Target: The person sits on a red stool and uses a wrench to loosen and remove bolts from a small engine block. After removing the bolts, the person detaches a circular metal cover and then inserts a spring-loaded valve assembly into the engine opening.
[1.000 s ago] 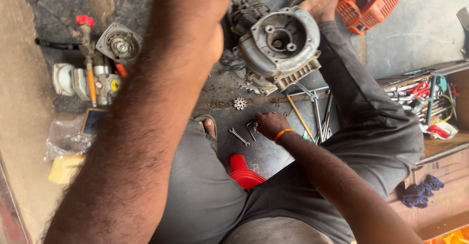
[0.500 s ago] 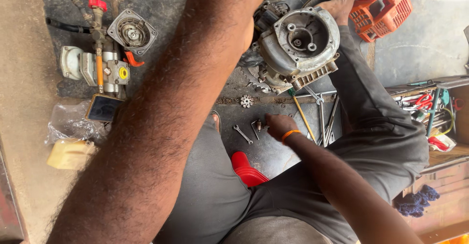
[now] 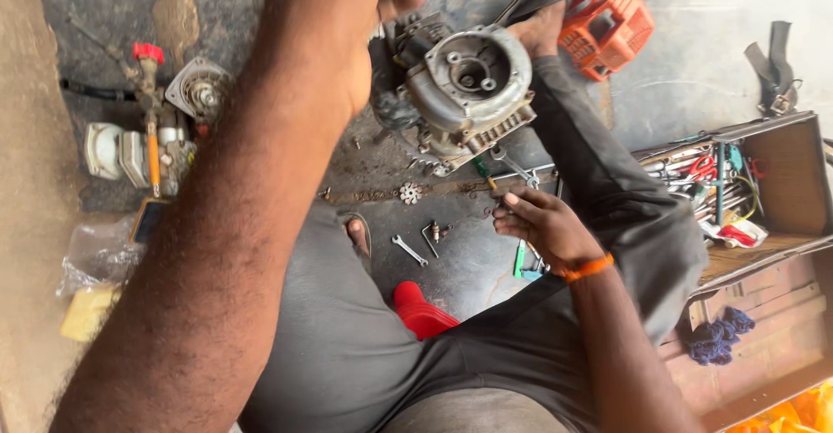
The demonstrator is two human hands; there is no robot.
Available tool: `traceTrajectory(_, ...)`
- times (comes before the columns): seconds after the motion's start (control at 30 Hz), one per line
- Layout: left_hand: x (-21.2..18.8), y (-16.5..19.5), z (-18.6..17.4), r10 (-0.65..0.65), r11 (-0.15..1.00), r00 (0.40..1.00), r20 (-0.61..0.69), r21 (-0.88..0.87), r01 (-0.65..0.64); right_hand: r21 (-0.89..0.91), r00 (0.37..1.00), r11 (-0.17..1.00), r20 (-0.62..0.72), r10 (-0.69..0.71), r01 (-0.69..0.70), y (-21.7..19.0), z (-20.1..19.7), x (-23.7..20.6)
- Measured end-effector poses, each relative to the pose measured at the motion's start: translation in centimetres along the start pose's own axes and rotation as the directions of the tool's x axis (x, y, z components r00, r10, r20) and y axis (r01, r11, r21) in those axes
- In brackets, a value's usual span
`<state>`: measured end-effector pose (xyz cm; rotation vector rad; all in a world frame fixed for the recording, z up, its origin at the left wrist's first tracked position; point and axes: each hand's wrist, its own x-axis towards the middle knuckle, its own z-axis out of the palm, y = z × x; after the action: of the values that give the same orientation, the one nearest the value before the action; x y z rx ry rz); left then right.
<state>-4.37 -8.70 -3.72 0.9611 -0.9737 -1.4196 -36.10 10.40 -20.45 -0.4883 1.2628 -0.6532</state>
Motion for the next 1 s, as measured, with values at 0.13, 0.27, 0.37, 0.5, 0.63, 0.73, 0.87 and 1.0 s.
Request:
traceTrajectory(0.13,-3.2,2.5,3.6,-0.277,0.961,0.949,-0.151,-0.064,0.270,0.277,0.993,0.954,-0.005,-0.116,0.113,-1.4,1.2,-5.2)
traceTrajectory(0.27,-9.2,3.6,6.6,-0.338,0.930,0.941,0.013,-0.147,0.336,0.382,0.983,0.908,0.004,-0.185,0.170,-2.4,2.5,-8.7)
traceTrajectory(0.37,-12.6,2.6,7.2,-0.514,0.764,0.847,0.133,-0.377,0.523,0.343,0.973,0.913,-0.023,-0.228,0.222,-3.0,3.7,-10.5)
traceTrajectory(0.5,-14.5,1.0,7.5,-0.612,0.732,0.757,0.227,-0.198,0.651,0.302,0.948,0.900,-0.059,-0.312,0.315,-4.6,5.2,-12.0)
traceTrajectory(0.63,-15.3,0.0,8.8,-0.604,0.796,0.783,0.151,0.075,0.600,0.332,0.904,0.844,-0.089,-0.417,0.422,-6.6,6.5,-12.7)
traceTrajectory(0.73,-15.6,-0.6,9.8,-0.478,0.852,0.865,0.148,0.319,0.416,0.396,0.888,0.800,-0.111,-0.446,0.451,-7.4,7.4,-12.8)
traceTrajectory(0.87,-15.6,-1.2,10.2,-0.374,0.853,0.899,0.229,0.464,0.237,0.496,0.918,0.783,-0.080,-0.389,0.375,-7.5,8.3,-12.8)
traceTrajectory(1.0,-15.6,-1.2,10.4,-0.363,0.833,0.900,0.242,0.517,0.197,0.574,0.943,0.760,-0.069,-0.326,0.304,-7.2,8.6,-13.1)
